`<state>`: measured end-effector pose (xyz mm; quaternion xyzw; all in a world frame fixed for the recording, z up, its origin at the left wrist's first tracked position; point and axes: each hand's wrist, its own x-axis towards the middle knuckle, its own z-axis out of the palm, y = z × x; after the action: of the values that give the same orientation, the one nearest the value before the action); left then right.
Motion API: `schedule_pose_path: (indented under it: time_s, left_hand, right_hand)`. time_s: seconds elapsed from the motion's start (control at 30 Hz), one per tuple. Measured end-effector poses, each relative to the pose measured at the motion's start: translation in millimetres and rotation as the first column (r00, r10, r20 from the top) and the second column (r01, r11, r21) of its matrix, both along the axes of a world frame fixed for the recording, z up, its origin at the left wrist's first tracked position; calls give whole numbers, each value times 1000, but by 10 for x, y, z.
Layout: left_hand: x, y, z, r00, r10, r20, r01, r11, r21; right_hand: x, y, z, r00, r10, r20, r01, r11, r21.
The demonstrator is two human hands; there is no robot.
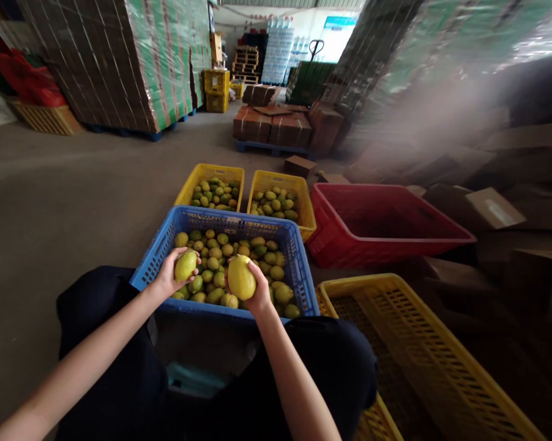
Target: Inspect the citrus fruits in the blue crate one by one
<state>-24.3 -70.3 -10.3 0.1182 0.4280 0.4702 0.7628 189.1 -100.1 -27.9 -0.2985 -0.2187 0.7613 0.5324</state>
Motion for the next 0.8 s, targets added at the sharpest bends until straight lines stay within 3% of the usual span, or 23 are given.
schedule_pose_path:
  time_s: [0.2,0.33,0.4,0.5,0.57,0.8]
  left_hand:
    - [30,-62,55,988,38,149,-50,996,75]
    - [33,-59,49,981,52,189,-62,997,45]
    - [49,-56,50,972,151,181,-149,989,-23]
    - [78,-35,46,926,354,128,-337,931,-140]
    - [89,-12,40,909,400,118,-379,910,-168]
    - [81,-17,40,955,239,174,-217,967,-137]
  right_hand:
    - [-20,-13,-6,997,-33,-68,35,999,18]
    - [-46,3,-25,994,-44,-98,40,998,-48]
    - [-62,11,-27,992,-89,-86,78,990,-119]
    - [-77,27,-25,983,-173,-66,154,962,-225]
    - [-74,42,-26,977,-203,-67,176,941,-288]
    - [-78,58,-70,984,-179,19,166,858,-486]
